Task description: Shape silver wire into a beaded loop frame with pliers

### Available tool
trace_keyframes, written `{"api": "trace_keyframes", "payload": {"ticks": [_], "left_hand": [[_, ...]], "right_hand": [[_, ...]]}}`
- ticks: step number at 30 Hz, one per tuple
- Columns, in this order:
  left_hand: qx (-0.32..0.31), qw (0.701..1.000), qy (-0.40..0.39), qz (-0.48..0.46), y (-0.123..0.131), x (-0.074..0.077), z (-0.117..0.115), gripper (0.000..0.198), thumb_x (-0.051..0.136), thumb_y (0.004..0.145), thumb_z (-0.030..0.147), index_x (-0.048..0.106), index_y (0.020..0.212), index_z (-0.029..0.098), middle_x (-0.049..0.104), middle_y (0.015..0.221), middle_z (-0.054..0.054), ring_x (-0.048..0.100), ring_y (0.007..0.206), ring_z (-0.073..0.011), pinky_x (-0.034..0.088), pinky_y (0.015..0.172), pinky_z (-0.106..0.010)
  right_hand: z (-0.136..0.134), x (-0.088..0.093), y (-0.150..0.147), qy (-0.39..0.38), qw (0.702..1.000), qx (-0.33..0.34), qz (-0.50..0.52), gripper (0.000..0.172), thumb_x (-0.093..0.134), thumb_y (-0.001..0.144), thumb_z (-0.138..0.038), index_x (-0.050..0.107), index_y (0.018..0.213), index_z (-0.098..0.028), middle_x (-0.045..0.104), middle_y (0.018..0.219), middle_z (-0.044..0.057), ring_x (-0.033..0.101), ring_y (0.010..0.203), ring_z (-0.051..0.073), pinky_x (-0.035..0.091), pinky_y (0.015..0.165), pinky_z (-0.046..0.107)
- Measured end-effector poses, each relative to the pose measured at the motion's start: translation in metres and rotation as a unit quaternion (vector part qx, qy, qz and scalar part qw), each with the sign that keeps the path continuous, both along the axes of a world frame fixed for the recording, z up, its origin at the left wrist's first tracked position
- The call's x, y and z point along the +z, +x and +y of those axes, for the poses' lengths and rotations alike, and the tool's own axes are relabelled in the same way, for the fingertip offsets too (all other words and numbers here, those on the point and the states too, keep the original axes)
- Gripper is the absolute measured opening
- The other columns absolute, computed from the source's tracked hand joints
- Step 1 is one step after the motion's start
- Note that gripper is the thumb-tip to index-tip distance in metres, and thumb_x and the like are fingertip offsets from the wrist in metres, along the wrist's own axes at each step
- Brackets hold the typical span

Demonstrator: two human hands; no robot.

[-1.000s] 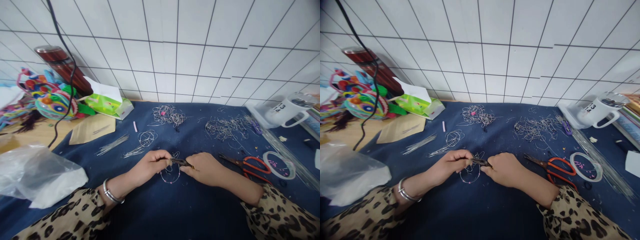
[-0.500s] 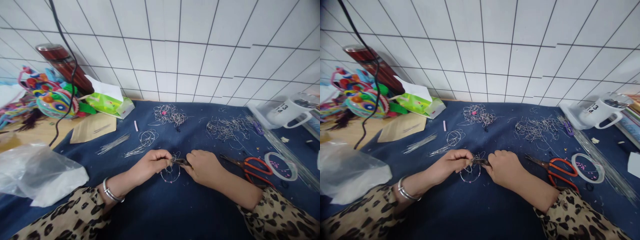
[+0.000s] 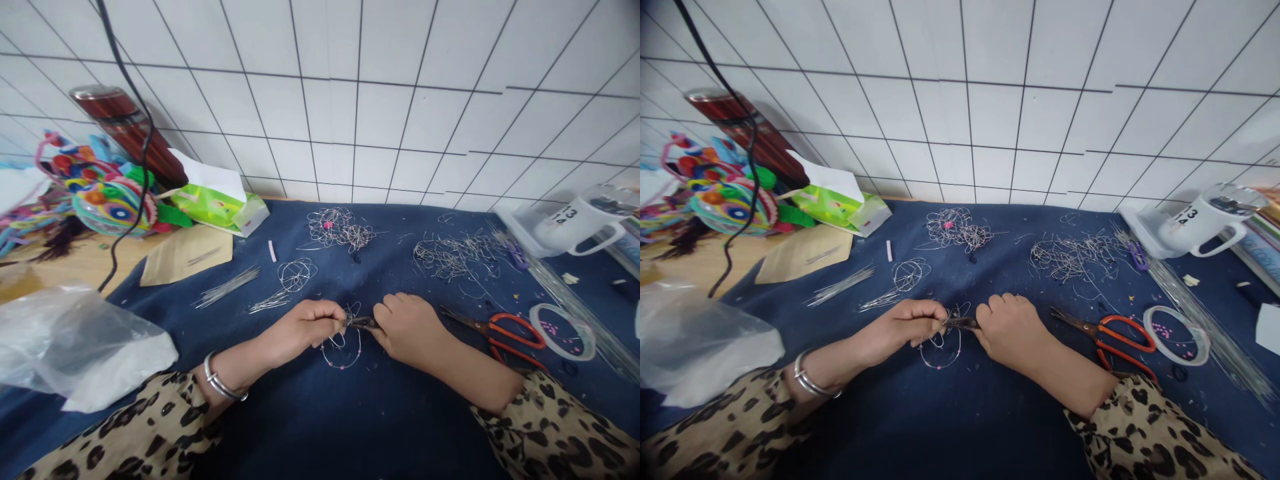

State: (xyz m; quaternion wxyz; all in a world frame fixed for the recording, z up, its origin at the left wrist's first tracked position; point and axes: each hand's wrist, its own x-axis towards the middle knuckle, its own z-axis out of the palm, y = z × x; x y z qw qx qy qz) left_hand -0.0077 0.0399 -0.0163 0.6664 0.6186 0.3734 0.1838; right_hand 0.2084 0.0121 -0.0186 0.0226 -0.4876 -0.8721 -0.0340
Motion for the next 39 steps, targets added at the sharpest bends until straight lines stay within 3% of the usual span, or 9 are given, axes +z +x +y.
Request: {"api": "trace_keyframes", "payload": {"ticks": [8, 12, 19, 30, 39], "left_hand": [[-0.005, 1.0, -0.002, -0.002, 0.0, 0.001, 0.0, 0.013, 0.044, 0.08, 0.016, 0.057, 0.077, 0.014, 0.039, 0.056, 0.005, 0.032, 0.049, -0.0072, 0.027, 0.047, -0.02], [0.003, 1.0, 0.012, 0.001, 0.002, 0.003, -0.001, 0.012, 0.046, 0.081, 0.02, 0.054, 0.075, 0.014, 0.036, 0.054, 0.007, 0.031, 0.049, -0.0071, 0.026, 0.047, -0.02], [0.032, 0.994, 0.1, 0.033, 0.005, 0.006, -0.004, 0.012, 0.048, 0.081, 0.021, 0.056, 0.074, 0.014, 0.044, 0.063, 0.003, 0.037, 0.056, -0.0081, 0.031, 0.052, -0.02], [0.071, 0.985, 0.146, 0.05, 0.007, 0.004, -0.006, 0.012, 0.052, 0.078, 0.02, 0.06, 0.074, 0.013, 0.048, 0.065, 0.001, 0.04, 0.057, -0.0088, 0.033, 0.052, -0.02], [0.075, 0.996, 0.048, -0.017, 0.007, 0.004, -0.008, 0.013, 0.051, 0.079, 0.022, 0.056, 0.07, 0.013, 0.042, 0.057, 0.005, 0.034, 0.05, -0.0066, 0.029, 0.049, -0.019]], "right_hand": [[-0.001, -0.002, -0.001, -0.034, 0.999, -0.005, 0.007, 0.03, 0.036, 0.087, -0.039, 0.053, 0.077, -0.016, 0.057, 0.073, 0.006, 0.051, 0.068, 0.018, 0.026, 0.058, 0.029], [-0.002, 0.002, -0.002, -0.096, 0.995, -0.012, 0.018, 0.037, 0.032, 0.089, -0.044, 0.054, 0.078, -0.017, 0.06, 0.072, 0.005, 0.054, 0.064, 0.016, 0.028, 0.056, 0.027], [0.0, 0.016, -0.001, -0.199, 0.979, -0.032, 0.032, 0.043, 0.03, 0.089, -0.049, 0.054, 0.073, -0.017, 0.062, 0.071, 0.002, 0.057, 0.062, 0.014, 0.028, 0.053, 0.025], [0.002, 0.019, 0.0, -0.228, 0.972, -0.036, 0.05, 0.048, 0.028, 0.088, -0.052, 0.054, 0.068, -0.017, 0.059, 0.064, 0.001, 0.052, 0.056, 0.012, 0.021, 0.049, 0.024], [0.0, 0.018, 0.001, -0.211, 0.976, -0.026, 0.053, 0.045, 0.03, 0.088, -0.051, 0.052, 0.068, -0.017, 0.059, 0.064, 0.0, 0.052, 0.056, 0.011, 0.021, 0.05, 0.024]]}}
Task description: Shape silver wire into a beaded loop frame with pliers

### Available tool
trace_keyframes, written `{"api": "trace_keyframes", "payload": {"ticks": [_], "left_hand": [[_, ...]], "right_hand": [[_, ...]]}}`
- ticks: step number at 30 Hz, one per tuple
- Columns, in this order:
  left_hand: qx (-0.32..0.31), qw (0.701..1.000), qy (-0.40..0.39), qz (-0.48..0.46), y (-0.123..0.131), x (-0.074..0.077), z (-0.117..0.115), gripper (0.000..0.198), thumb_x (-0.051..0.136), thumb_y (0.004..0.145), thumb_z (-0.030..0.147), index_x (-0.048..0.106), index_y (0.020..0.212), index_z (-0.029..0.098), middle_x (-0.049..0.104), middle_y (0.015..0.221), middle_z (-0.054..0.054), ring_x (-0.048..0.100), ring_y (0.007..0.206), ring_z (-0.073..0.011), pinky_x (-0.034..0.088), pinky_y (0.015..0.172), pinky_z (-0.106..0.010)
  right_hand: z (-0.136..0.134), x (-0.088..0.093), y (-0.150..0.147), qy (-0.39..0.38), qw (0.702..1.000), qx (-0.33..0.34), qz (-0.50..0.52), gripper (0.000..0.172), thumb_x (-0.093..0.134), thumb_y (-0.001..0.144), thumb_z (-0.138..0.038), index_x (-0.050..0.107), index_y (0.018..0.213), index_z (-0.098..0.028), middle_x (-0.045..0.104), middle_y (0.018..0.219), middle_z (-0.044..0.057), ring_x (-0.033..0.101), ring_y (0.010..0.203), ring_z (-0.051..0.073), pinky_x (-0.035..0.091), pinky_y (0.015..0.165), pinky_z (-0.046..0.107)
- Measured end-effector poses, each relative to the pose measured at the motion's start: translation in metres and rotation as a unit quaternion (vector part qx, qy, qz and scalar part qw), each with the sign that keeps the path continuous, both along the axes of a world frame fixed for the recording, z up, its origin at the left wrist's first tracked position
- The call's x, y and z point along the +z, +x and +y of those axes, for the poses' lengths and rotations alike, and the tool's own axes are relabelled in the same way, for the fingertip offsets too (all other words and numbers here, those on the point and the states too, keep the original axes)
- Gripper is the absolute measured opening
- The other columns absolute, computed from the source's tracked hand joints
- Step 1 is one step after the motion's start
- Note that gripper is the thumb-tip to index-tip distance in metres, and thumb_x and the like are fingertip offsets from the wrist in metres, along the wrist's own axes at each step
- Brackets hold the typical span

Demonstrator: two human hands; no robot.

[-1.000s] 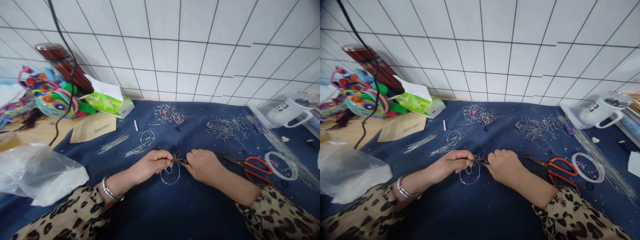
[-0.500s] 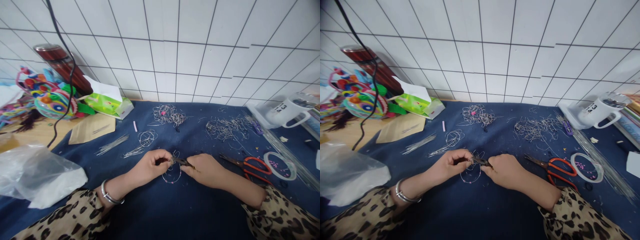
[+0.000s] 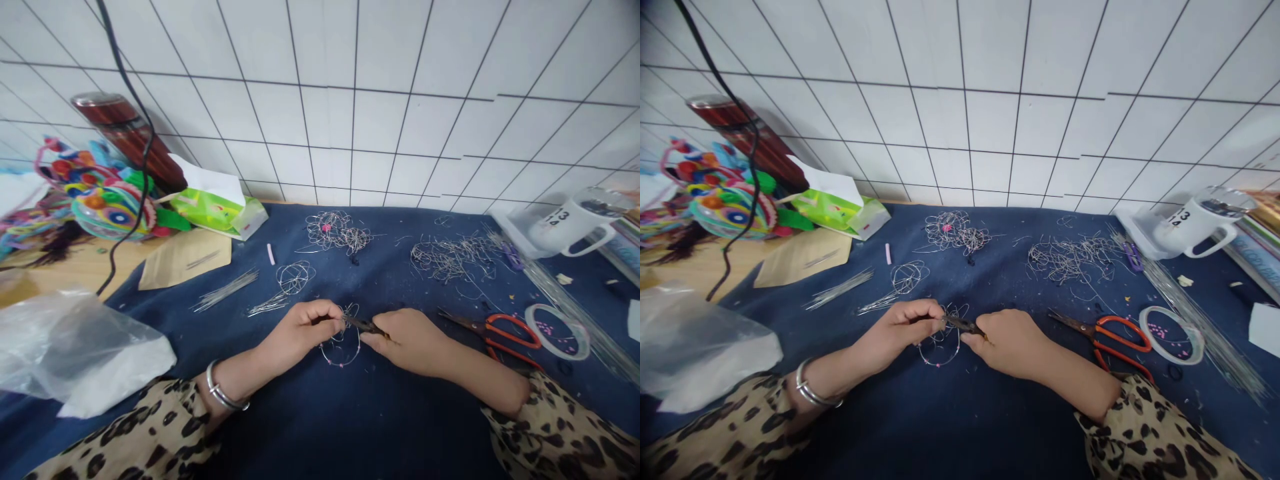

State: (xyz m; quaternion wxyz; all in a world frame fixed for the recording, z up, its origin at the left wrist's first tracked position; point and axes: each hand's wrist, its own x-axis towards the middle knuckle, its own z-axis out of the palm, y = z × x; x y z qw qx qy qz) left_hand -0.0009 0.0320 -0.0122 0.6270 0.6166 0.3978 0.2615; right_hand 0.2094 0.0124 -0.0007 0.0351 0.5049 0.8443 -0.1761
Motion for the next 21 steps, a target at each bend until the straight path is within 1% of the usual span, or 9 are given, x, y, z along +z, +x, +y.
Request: {"api": "trace_keyframes", "payload": {"ticks": [4, 8, 14, 21], "left_hand": [[-0.003, 1.0, -0.015, -0.004, -0.0005, 0.0, 0.0002, 0.013, 0.053, 0.078, 0.023, 0.056, 0.07, 0.013, 0.039, 0.053, 0.005, 0.031, 0.048, -0.0067, 0.025, 0.047, -0.02], [-0.017, 0.999, -0.038, -0.014, -0.0015, -0.0012, 0.0006, 0.013, 0.054, 0.078, 0.024, 0.057, 0.071, 0.014, 0.04, 0.053, 0.005, 0.032, 0.047, -0.0064, 0.025, 0.046, -0.019], [-0.043, 0.998, -0.044, -0.001, -0.003, -0.0014, 0.0023, 0.01, 0.053, 0.077, 0.021, 0.058, 0.073, 0.014, 0.042, 0.055, 0.005, 0.033, 0.049, -0.0068, 0.026, 0.046, -0.019], [-0.076, 0.996, -0.052, 0.022, -0.0042, 0.0006, 0.0048, 0.011, 0.051, 0.078, 0.021, 0.058, 0.073, 0.014, 0.042, 0.056, 0.005, 0.034, 0.05, -0.0074, 0.027, 0.047, -0.02]], "right_hand": [[-0.0004, 0.0028, -0.0011, -0.003, 1.0, 0.007, -0.005, 0.044, 0.03, 0.088, -0.05, 0.053, 0.07, -0.017, 0.06, 0.067, 0.001, 0.054, 0.059, 0.012, 0.023, 0.051, 0.024], [-0.0008, 0.0031, -0.0004, 0.009, 1.0, 0.017, -0.001, 0.042, 0.032, 0.088, -0.05, 0.053, 0.072, -0.017, 0.06, 0.069, 0.001, 0.054, 0.062, 0.012, 0.026, 0.054, 0.024], [0.001, -0.001, 0.0034, 0.063, 0.997, 0.046, -0.007, 0.035, 0.035, 0.088, -0.046, 0.052, 0.077, -0.017, 0.059, 0.076, 0.002, 0.053, 0.068, 0.013, 0.029, 0.058, 0.025], [0.004, -0.0018, 0.0043, 0.139, 0.987, 0.061, -0.057, 0.032, 0.036, 0.087, -0.042, 0.053, 0.078, -0.017, 0.056, 0.077, 0.005, 0.051, 0.072, 0.017, 0.029, 0.061, 0.029]]}}
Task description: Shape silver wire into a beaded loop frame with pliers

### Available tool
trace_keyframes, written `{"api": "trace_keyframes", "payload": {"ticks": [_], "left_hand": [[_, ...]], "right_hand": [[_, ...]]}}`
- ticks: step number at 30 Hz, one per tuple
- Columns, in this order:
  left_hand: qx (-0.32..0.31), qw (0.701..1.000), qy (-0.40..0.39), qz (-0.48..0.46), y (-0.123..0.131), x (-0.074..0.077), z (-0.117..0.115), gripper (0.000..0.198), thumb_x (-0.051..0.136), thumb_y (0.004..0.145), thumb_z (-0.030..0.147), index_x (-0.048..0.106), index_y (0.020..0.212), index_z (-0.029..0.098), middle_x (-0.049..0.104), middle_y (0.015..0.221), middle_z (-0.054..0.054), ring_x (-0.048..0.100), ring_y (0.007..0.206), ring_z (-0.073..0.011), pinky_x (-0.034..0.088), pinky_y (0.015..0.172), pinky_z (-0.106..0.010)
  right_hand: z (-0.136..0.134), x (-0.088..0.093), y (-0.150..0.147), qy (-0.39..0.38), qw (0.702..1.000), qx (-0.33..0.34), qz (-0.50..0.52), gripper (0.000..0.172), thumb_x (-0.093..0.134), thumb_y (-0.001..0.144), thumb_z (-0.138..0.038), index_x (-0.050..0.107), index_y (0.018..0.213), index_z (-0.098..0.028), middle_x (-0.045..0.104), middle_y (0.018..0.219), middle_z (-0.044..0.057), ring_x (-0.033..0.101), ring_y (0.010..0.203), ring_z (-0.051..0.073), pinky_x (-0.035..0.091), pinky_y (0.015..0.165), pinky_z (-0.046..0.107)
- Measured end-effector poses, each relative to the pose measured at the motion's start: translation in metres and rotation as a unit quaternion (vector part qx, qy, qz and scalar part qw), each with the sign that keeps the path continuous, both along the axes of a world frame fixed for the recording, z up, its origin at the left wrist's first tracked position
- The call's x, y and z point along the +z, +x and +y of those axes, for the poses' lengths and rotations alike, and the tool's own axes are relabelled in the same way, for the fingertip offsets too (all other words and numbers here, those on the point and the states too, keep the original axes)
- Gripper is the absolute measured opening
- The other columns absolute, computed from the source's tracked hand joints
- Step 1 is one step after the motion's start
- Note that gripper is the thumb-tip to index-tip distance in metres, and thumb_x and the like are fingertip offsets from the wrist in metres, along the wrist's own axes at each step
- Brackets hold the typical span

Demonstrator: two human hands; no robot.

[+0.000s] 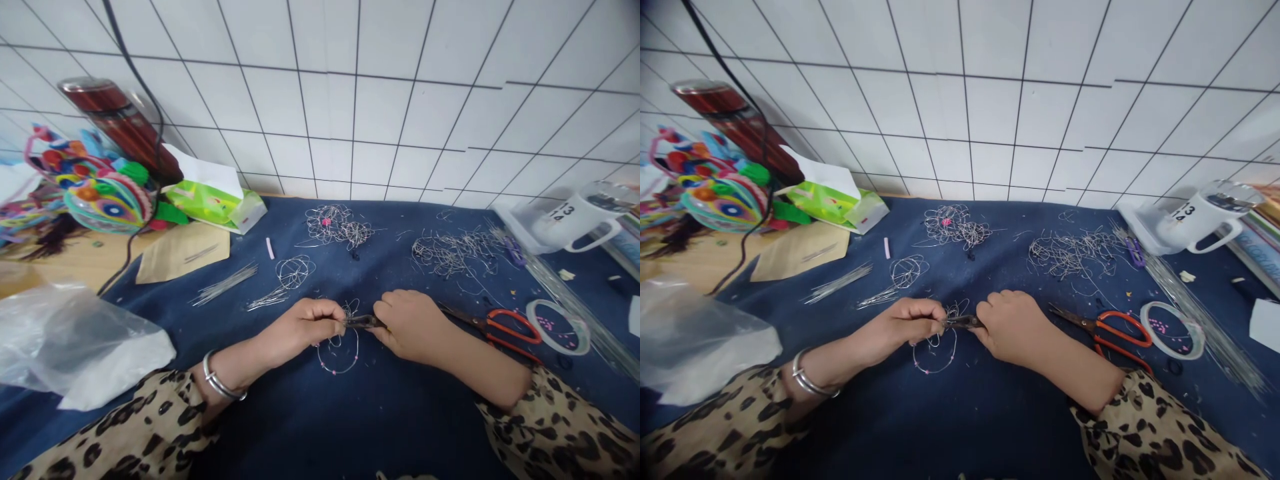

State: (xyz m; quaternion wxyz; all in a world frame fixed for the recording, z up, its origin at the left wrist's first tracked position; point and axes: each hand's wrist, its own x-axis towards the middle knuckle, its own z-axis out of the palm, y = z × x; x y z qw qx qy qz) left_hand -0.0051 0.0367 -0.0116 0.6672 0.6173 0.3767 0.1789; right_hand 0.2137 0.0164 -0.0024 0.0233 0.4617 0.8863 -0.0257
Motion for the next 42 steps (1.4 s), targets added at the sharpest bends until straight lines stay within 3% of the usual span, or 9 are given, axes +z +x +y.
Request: {"api": "trace_keyframes", "payload": {"ticks": [19, 42], "left_hand": [[0.003, 1.0, -0.019, 0.006, -0.0009, -0.0068, 0.0028, 0.01, 0.049, 0.077, 0.019, 0.058, 0.074, 0.014, 0.043, 0.057, 0.005, 0.032, 0.048, -0.0067, 0.026, 0.046, -0.02], [0.031, 0.999, -0.012, -0.009, 0.0008, -0.0072, 0.0007, 0.011, 0.048, 0.076, 0.015, 0.059, 0.073, 0.014, 0.04, 0.052, 0.006, 0.032, 0.047, -0.0068, 0.026, 0.046, -0.02]], "right_hand": [[-0.0038, -0.0031, -0.0034, 0.061, 0.997, -0.006, -0.046, 0.022, 0.044, 0.083, -0.037, 0.05, 0.076, -0.017, 0.055, 0.073, 0.007, 0.05, 0.068, 0.02, 0.025, 0.056, 0.029], [-0.0038, -0.007, -0.0052, 0.005, 0.999, -0.017, -0.032, 0.022, 0.042, 0.084, -0.034, 0.053, 0.078, -0.016, 0.058, 0.074, 0.008, 0.055, 0.066, 0.019, 0.031, 0.056, 0.028]]}}
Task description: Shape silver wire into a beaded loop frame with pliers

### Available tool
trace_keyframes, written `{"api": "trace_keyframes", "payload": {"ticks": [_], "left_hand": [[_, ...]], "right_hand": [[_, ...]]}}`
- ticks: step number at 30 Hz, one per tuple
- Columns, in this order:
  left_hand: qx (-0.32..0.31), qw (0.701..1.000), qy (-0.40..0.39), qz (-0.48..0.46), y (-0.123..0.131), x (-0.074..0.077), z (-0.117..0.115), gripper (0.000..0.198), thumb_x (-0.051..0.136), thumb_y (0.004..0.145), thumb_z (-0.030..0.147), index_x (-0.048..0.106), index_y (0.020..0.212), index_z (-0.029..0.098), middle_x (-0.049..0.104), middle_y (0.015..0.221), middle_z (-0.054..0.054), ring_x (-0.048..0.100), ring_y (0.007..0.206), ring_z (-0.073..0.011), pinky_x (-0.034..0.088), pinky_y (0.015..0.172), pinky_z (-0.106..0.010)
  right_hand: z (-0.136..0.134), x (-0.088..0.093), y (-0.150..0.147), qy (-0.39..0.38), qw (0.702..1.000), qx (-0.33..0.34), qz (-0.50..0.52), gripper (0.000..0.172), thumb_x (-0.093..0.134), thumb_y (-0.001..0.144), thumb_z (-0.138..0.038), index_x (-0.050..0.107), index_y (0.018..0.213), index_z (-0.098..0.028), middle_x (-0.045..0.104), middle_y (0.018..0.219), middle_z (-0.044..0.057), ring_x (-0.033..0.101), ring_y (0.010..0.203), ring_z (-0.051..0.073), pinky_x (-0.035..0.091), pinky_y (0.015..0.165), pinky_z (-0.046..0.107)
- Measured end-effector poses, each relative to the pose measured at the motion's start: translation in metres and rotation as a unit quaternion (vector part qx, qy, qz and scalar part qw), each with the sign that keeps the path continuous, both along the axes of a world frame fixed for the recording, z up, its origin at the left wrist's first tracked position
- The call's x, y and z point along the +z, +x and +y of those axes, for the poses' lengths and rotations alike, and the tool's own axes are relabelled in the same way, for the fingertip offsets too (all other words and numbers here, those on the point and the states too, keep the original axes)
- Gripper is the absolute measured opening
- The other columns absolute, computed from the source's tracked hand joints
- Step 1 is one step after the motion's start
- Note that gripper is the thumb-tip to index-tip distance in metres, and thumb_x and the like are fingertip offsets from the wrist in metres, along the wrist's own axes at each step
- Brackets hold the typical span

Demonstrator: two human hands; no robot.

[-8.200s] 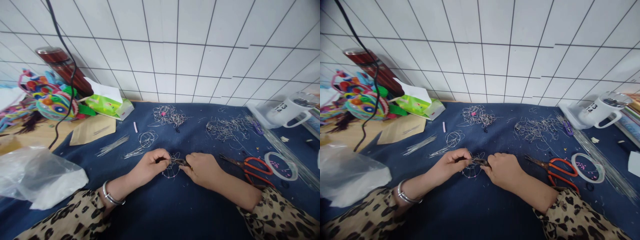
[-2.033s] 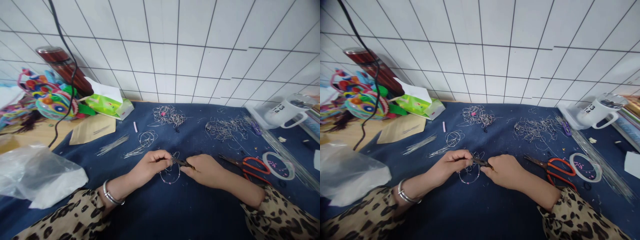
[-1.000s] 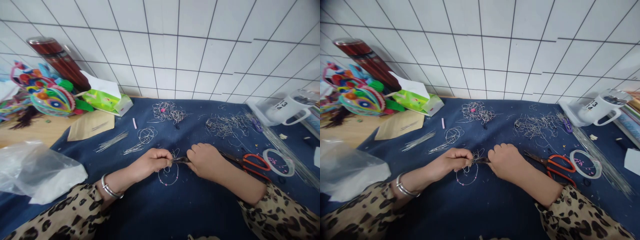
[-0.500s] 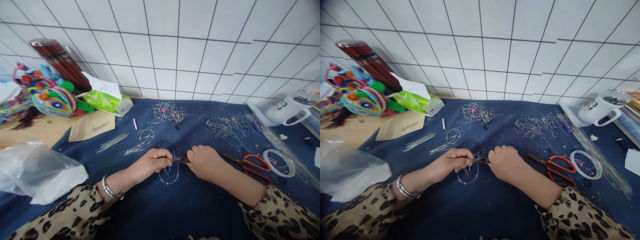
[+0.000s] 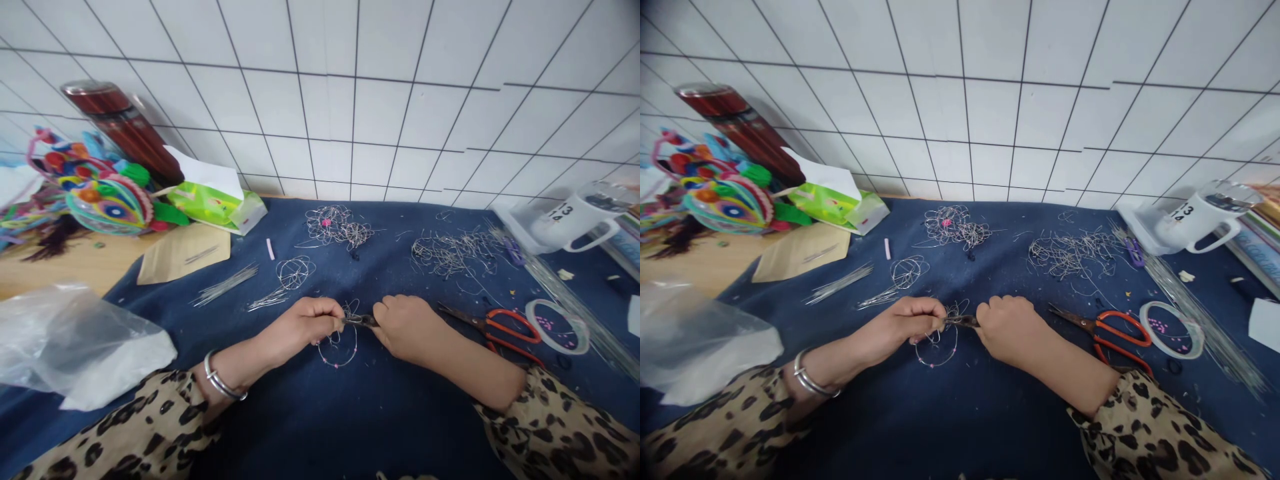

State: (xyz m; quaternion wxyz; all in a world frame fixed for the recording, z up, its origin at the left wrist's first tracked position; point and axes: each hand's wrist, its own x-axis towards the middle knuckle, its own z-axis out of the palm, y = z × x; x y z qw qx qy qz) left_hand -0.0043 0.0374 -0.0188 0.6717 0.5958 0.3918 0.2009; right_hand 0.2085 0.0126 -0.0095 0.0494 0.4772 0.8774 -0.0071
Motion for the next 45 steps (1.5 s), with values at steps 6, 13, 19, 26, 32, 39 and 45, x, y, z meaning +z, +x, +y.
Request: {"api": "trace_keyframes", "payload": {"ticks": [6, 13, 19, 26, 32, 39, 45], "left_hand": [[-0.009, 1.0, 0.02, 0.015, -0.001, 0.001, -0.002, 0.011, 0.048, 0.078, 0.018, 0.058, 0.075, 0.014, 0.04, 0.055, 0.005, 0.034, 0.048, -0.0069, 0.028, 0.046, -0.019], [-0.02, 0.987, 0.144, 0.071, 0.0, 0.012, -0.005, 0.013, 0.046, 0.081, 0.017, 0.057, 0.073, 0.015, 0.046, 0.064, 0.003, 0.041, 0.058, -0.0085, 0.033, 0.053, -0.02], [-0.026, 0.961, 0.258, 0.092, 0.001, 0.018, -0.005, 0.015, 0.045, 0.081, 0.015, 0.057, 0.071, 0.015, 0.05, 0.066, 0.002, 0.047, 0.063, -0.0104, 0.036, 0.059, -0.022], [-0.019, 0.946, 0.31, 0.097, 0.0, 0.017, -0.007, 0.014, 0.047, 0.08, 0.011, 0.059, 0.075, 0.015, 0.053, 0.068, 0.0, 0.049, 0.064, -0.0108, 0.038, 0.062, -0.023], [-0.018, 0.956, 0.279, 0.092, 0.0, 0.019, -0.007, 0.014, 0.047, 0.081, 0.014, 0.059, 0.073, 0.014, 0.053, 0.068, 0.001, 0.05, 0.065, -0.0106, 0.038, 0.062, -0.023], [-0.024, 0.96, 0.265, 0.088, -0.001, 0.017, -0.005, 0.013, 0.047, 0.081, 0.013, 0.059, 0.074, 0.015, 0.052, 0.068, 0.001, 0.049, 0.064, -0.0104, 0.038, 0.061, -0.022], [-0.026, 0.95, 0.295, 0.102, 0.0, 0.015, -0.005, 0.013, 0.047, 0.078, 0.01, 0.058, 0.072, 0.015, 0.051, 0.066, 0.002, 0.048, 0.062, -0.0103, 0.038, 0.061, -0.023]], "right_hand": [[0.001, 0.006, 0.001, -0.04, 0.999, 0.005, 0.016, 0.024, 0.04, 0.086, -0.037, 0.053, 0.079, -0.017, 0.06, 0.075, 0.005, 0.057, 0.066, 0.018, 0.031, 0.056, 0.027], [0.001, 0.004, 0.003, -0.085, 0.996, 0.008, 0.036, 0.03, 0.034, 0.088, -0.041, 0.053, 0.08, -0.018, 0.063, 0.076, 0.004, 0.057, 0.065, 0.015, 0.029, 0.055, 0.026], [0.002, 0.008, 0.004, -0.101, 0.993, 0.007, 0.052, 0.034, 0.032, 0.09, -0.043, 0.052, 0.078, -0.018, 0.063, 0.076, 0.002, 0.058, 0.066, 0.015, 0.028, 0.055, 0.026], [0.001, 0.008, 0.005, -0.102, 0.993, 0.005, 0.057, 0.036, 0.031, 0.09, -0.045, 0.051, 0.076, -0.019, 0.062, 0.075, 0.001, 0.058, 0.067, 0.015, 0.027, 0.055, 0.026], [0.003, 0.008, 0.005, -0.105, 0.993, 0.007, 0.054, 0.036, 0.032, 0.09, -0.045, 0.051, 0.076, -0.018, 0.062, 0.075, 0.001, 0.058, 0.067, 0.014, 0.027, 0.055, 0.025], [0.002, 0.011, 0.004, -0.11, 0.992, 0.015, 0.058, 0.036, 0.032, 0.09, -0.045, 0.052, 0.078, -0.017, 0.061, 0.077, 0.003, 0.056, 0.068, 0.013, 0.029, 0.057, 0.025], [0.003, 0.009, 0.005, -0.067, 0.996, 0.022, 0.047, 0.031, 0.034, 0.089, -0.042, 0.051, 0.079, -0.018, 0.059, 0.077, 0.003, 0.054, 0.067, 0.013, 0.029, 0.057, 0.025]]}}
